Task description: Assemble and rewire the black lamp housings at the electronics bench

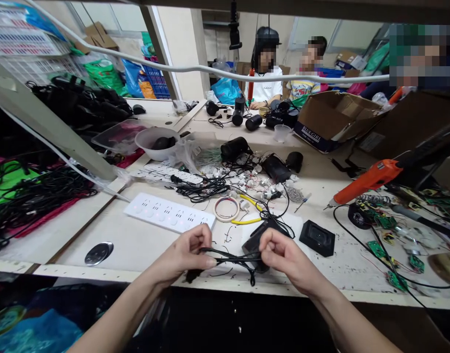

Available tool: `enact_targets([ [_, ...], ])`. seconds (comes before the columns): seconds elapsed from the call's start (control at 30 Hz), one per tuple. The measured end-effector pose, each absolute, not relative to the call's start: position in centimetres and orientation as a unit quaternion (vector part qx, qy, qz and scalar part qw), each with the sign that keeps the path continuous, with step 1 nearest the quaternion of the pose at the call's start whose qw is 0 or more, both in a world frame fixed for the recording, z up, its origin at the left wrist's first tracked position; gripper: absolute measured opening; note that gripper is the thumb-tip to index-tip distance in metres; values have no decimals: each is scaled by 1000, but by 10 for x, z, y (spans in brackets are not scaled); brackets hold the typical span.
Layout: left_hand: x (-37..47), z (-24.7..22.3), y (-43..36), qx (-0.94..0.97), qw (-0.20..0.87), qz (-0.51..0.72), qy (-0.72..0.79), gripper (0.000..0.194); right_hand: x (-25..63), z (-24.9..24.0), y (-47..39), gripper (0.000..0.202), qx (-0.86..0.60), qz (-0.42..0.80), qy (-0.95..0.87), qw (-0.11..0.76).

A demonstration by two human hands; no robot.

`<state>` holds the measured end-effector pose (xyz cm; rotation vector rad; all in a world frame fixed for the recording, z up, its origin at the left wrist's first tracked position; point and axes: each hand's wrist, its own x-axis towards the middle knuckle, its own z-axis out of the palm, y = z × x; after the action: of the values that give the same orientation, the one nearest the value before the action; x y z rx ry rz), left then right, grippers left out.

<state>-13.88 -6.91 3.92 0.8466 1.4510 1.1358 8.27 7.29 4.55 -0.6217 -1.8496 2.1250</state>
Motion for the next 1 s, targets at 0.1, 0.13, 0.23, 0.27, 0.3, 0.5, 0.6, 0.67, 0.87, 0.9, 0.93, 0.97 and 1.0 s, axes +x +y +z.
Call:
enact_targets([
  [0.1, -146, 38, -75, 364, 502, 457, 637, 43, 89, 43, 77, 41, -243, 710, -650, 122],
  [0.13, -146, 38, -77, 363, 500, 451, 644, 41, 90, 42, 77, 40, -249, 702, -657, 116],
  [0.23, -139, 37, -77, 342, 472, 470, 663, 39, 90, 43, 71, 36, -252, 672, -685, 128],
  [0.27, -135, 37, -76, 339, 457, 478, 670, 38, 89, 44, 68, 35, -251, 651, -703, 136],
  [0.3, -131, 37, -76, 338, 442, 483, 676, 36, 88, 45, 64, 33, -253, 623, -726, 144],
  [0.5, -122, 39, -86, 351, 455, 461, 676, 34, 92, 35, 40, 23, -246, 557, -782, 134],
  [0.6, -126, 37, -96, 373, 500, 419, 660, 31, 95, 24, 29, 33, -226, 587, -770, 107],
  [0.67, -130, 34, -100, 408, 495, 390, 660, 26, 94, 20, 23, 38, -202, 578, -784, 102],
  [0.87, -161, 27, -103, 520, 330, 306, 726, 26, 97, 30, 31, 27, -196, 466, -836, 212],
  [0.9, -167, 27, -104, 530, 302, 294, 736, 26, 103, 33, 37, 24, -217, 451, -830, 247],
  [0.93, -172, 27, -105, 539, 270, 289, 743, 26, 110, 35, 44, 21, -248, 438, -816, 284],
  [0.97, -175, 27, -105, 550, 239, 287, 747, 26, 119, 37, 52, 19, -288, 424, -796, 321],
  [1.0, -175, 27, -105, 562, 210, 287, 747, 26, 128, 39, 60, 17, -335, 408, -770, 359],
])
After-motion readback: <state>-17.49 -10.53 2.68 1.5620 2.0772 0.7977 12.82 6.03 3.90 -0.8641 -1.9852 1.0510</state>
